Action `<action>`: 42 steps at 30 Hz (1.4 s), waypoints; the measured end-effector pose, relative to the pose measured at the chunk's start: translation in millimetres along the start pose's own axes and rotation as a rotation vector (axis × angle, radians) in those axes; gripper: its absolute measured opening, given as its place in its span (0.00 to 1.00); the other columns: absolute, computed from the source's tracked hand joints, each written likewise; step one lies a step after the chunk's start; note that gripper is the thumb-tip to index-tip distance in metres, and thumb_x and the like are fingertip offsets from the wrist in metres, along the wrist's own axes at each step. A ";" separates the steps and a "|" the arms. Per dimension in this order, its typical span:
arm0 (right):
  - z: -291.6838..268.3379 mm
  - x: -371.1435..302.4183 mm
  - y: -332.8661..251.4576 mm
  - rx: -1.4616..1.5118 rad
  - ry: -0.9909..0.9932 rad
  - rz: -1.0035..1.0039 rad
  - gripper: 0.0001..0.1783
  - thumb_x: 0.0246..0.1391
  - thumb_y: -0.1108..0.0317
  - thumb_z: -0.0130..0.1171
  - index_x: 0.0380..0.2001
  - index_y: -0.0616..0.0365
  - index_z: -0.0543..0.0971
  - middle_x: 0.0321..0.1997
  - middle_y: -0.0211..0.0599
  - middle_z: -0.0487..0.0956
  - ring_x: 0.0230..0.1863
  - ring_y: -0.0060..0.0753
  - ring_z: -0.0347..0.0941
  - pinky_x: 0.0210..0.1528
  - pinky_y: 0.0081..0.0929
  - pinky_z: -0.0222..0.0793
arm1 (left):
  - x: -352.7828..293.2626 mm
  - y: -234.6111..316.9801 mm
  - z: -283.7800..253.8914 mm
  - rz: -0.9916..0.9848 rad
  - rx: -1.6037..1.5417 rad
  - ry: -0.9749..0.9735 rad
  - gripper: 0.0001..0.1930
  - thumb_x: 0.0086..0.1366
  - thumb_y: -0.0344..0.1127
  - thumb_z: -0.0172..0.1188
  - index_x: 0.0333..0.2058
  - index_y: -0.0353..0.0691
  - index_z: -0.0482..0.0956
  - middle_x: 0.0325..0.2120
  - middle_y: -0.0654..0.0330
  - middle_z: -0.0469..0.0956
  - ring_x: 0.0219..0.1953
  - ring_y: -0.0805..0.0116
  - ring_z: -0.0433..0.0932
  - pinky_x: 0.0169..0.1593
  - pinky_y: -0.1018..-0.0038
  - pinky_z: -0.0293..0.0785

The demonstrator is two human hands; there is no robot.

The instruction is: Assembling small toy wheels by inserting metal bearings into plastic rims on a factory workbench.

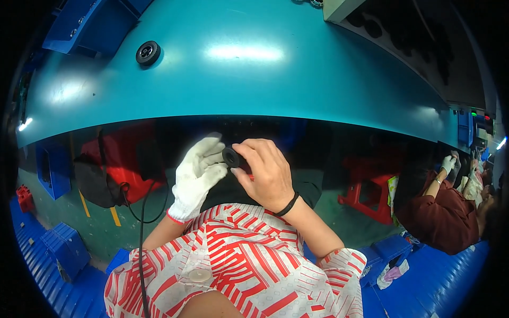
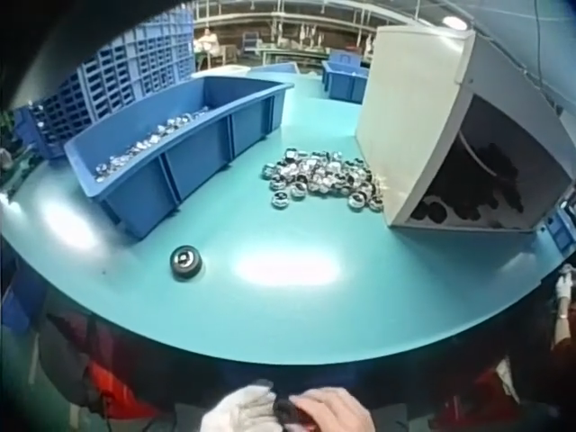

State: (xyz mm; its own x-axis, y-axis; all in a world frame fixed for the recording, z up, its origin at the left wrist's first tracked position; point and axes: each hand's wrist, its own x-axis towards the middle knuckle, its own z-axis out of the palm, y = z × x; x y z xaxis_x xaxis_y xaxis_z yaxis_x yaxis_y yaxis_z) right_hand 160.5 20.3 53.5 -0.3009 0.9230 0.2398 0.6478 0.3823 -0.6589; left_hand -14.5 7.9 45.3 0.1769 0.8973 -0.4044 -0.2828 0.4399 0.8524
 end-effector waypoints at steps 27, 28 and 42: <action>11.0 -2.2 7.3 0.322 -0.025 0.160 0.26 0.36 0.72 0.70 0.43 0.60 0.74 0.45 0.43 0.73 0.45 0.41 0.73 0.45 0.29 0.70 | 12.2 -16.4 -5.7 -0.169 -0.489 -0.200 0.22 0.65 0.32 0.52 0.56 0.30 0.62 0.47 0.52 0.72 0.46 0.64 0.76 0.48 0.71 0.77; 10.9 -2.0 7.0 0.319 -0.024 0.158 0.26 0.36 0.72 0.70 0.43 0.60 0.74 0.45 0.43 0.73 0.44 0.41 0.73 0.45 0.29 0.70 | 11.9 -17.4 -7.1 -0.167 -0.490 -0.200 0.22 0.65 0.32 0.52 0.56 0.30 0.62 0.47 0.52 0.72 0.46 0.64 0.76 0.48 0.71 0.77; 15.1 -9.2 28.9 1.227 -0.453 0.672 0.22 0.62 0.50 0.47 0.40 0.60 0.75 0.33 0.38 0.79 0.30 0.21 0.75 0.32 0.14 0.68 | 8.8 2.2 -18.1 -0.045 -0.087 -0.189 0.23 0.62 0.21 0.51 0.56 0.29 0.64 0.54 0.51 0.68 0.56 0.62 0.68 0.60 0.67 0.63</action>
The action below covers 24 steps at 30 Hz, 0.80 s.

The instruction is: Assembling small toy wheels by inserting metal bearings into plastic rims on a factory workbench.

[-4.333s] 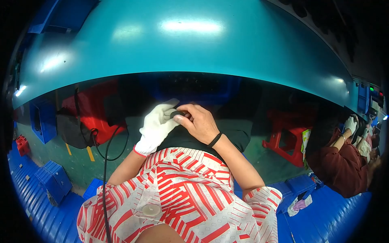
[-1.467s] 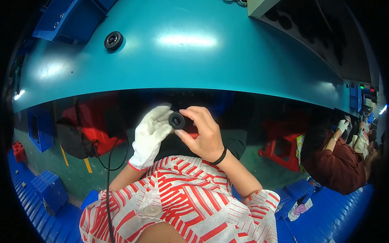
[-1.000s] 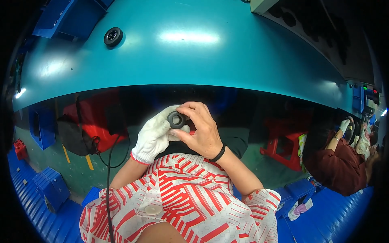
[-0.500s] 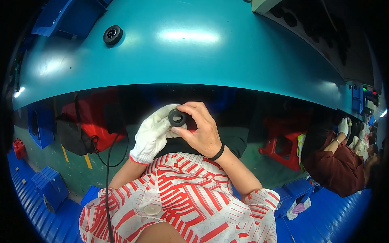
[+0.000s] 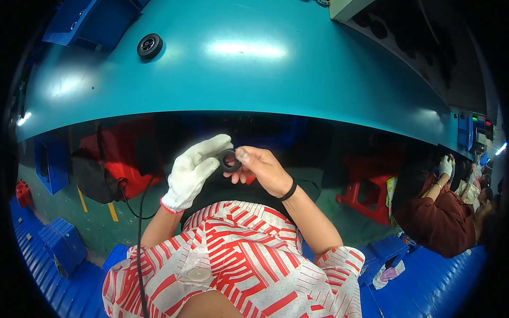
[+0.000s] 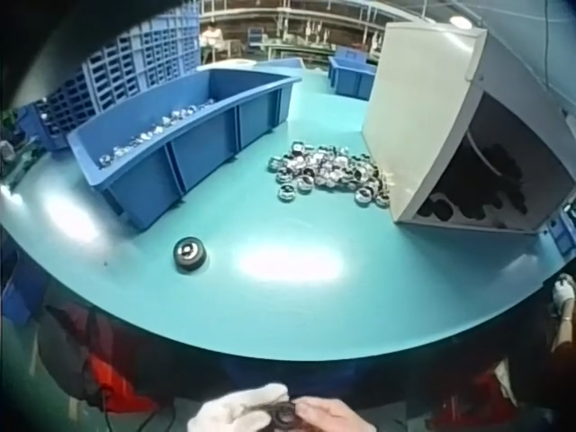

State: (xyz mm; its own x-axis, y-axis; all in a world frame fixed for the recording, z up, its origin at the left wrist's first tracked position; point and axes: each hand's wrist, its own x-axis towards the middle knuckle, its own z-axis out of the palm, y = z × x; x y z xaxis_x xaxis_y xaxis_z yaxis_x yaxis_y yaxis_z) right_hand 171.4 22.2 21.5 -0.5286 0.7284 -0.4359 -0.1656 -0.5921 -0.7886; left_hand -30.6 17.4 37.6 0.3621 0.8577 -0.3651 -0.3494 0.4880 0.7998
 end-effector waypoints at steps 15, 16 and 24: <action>3.6 8.8 6.5 0.128 0.093 0.039 0.22 0.62 0.48 0.45 0.37 0.57 0.72 0.32 0.41 0.80 0.26 0.22 0.75 0.28 0.14 0.68 | 0.7 -4.6 0.7 -0.062 -0.134 0.081 0.23 0.57 0.22 0.59 0.53 0.28 0.68 0.46 0.49 0.75 0.48 0.64 0.75 0.52 0.73 0.71; 2.2 9.4 7.3 0.125 0.107 0.047 0.22 0.62 0.48 0.46 0.37 0.58 0.72 0.31 0.41 0.80 0.26 0.22 0.75 0.28 0.14 0.68 | 1.5 -4.8 1.5 -0.065 -0.132 0.081 0.23 0.57 0.21 0.59 0.53 0.28 0.68 0.45 0.50 0.75 0.47 0.65 0.75 0.52 0.73 0.71; -2.4 10.2 0.6 0.003 0.120 0.045 0.22 0.61 0.50 0.49 0.38 0.61 0.73 0.30 0.39 0.79 0.25 0.21 0.75 0.26 0.14 0.67 | 7.4 -4.1 6.7 -0.058 -0.233 0.029 0.24 0.57 0.20 0.58 0.53 0.28 0.66 0.41 0.52 0.77 0.42 0.67 0.77 0.49 0.74 0.73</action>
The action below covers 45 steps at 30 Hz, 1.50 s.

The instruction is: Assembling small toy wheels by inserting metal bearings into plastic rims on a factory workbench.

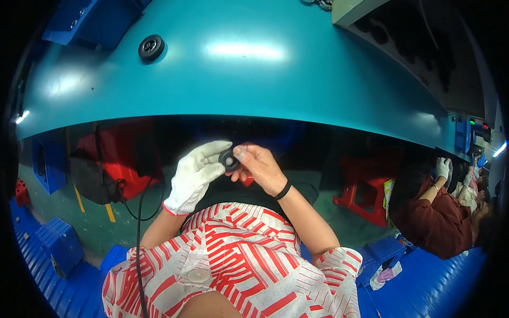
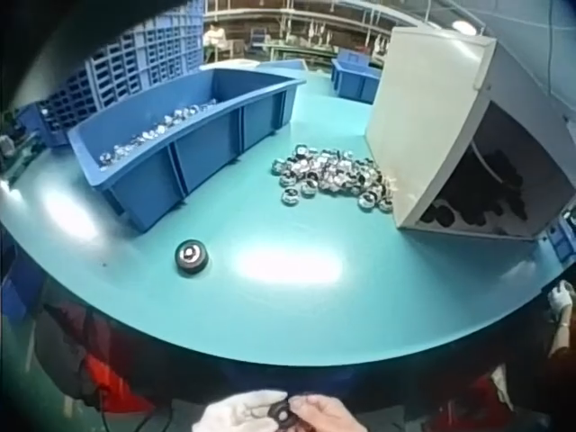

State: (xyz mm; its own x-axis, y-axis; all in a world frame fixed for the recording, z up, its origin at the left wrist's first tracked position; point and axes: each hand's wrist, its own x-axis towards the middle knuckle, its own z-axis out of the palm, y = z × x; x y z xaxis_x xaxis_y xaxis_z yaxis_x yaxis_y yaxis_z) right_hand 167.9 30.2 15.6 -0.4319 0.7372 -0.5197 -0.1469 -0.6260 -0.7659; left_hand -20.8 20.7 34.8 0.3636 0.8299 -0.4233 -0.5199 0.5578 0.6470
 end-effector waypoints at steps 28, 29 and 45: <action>10.5 119.5 -207.2 -1.545 0.518 -0.886 0.12 0.49 0.64 0.62 0.36 0.56 0.77 0.36 0.39 0.76 0.31 0.34 0.75 0.34 0.31 0.71 | -12.9 11.7 -40.3 0.139 -0.414 0.008 0.22 0.58 0.21 0.57 0.52 0.30 0.66 0.42 0.53 0.75 0.44 0.64 0.77 0.45 0.69 0.80; 12.9 110.6 -201.0 -1.511 0.462 -0.873 0.12 0.48 0.65 0.62 0.36 0.57 0.77 0.35 0.39 0.77 0.30 0.33 0.74 0.33 0.30 0.71 | -11.8 10.7 -38.8 0.131 -0.398 0.014 0.22 0.58 0.21 0.57 0.52 0.31 0.67 0.42 0.53 0.75 0.44 0.65 0.77 0.46 0.69 0.80; 23.0 -51.2 -44.2 -0.775 0.278 -0.724 0.19 0.39 0.80 0.67 0.39 0.63 0.77 0.39 0.41 0.73 0.30 0.25 0.72 0.30 0.18 0.70 | -2.9 -11.7 -0.3 -0.007 -0.209 -0.135 0.27 0.55 0.22 0.62 0.55 0.29 0.65 0.49 0.52 0.73 0.48 0.66 0.75 0.51 0.73 0.74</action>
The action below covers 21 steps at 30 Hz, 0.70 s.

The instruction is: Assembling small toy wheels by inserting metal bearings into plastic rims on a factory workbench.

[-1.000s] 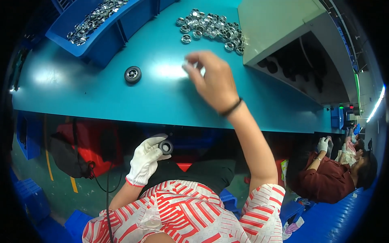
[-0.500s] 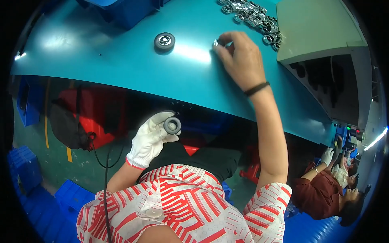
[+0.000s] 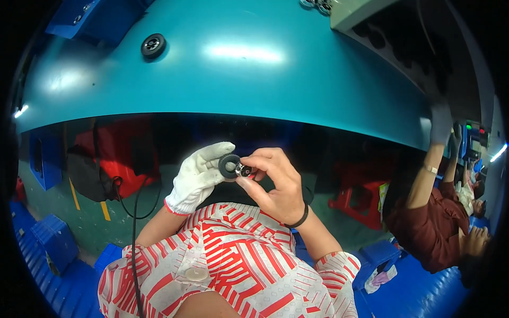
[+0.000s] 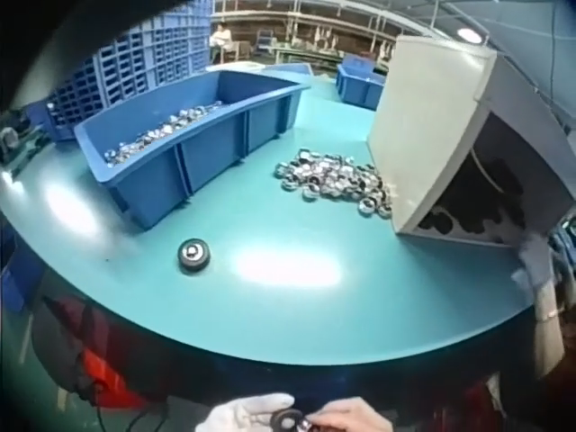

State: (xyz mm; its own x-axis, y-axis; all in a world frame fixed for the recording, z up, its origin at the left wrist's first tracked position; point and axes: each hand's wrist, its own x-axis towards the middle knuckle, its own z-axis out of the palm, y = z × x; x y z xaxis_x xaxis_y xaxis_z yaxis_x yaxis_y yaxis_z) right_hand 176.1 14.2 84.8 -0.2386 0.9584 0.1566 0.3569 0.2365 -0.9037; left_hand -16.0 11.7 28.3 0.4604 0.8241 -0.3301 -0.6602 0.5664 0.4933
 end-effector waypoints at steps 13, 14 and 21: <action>0.8 -16.1 25.0 0.019 0.061 0.028 0.17 0.39 0.76 0.69 0.36 0.62 0.78 0.39 0.40 0.76 0.34 0.28 0.74 0.30 0.19 0.71 | 3.6 -14.7 10.8 -0.048 0.115 0.043 0.28 0.55 0.26 0.62 0.55 0.29 0.65 0.44 0.53 0.75 0.44 0.69 0.76 0.47 0.77 0.74; 0.6 -15.9 25.0 0.023 0.054 0.030 0.17 0.39 0.76 0.69 0.36 0.62 0.78 0.38 0.40 0.76 0.34 0.29 0.74 0.31 0.20 0.71 | 3.3 -14.2 12.0 -0.043 0.126 0.049 0.28 0.56 0.25 0.62 0.55 0.29 0.65 0.45 0.53 0.74 0.44 0.69 0.76 0.48 0.77 0.74; 7.3 -13.8 41.3 -0.153 -0.015 -0.198 0.17 0.34 0.76 0.69 0.33 0.58 0.78 0.33 0.37 0.77 0.33 0.37 0.73 0.31 0.26 0.70 | -1.7 -24.5 18.7 0.000 0.086 0.140 0.25 0.57 0.22 0.59 0.54 0.29 0.64 0.48 0.53 0.70 0.46 0.69 0.74 0.50 0.77 0.74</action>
State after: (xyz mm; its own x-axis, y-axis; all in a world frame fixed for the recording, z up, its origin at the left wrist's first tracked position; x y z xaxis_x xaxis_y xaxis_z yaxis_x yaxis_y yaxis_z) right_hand 187.5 9.6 42.5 -0.3305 0.8886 0.3179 0.4337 0.4422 -0.7851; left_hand 10.5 -3.7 31.8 0.3693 0.8205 -0.4364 -0.6038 0.5688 0.5584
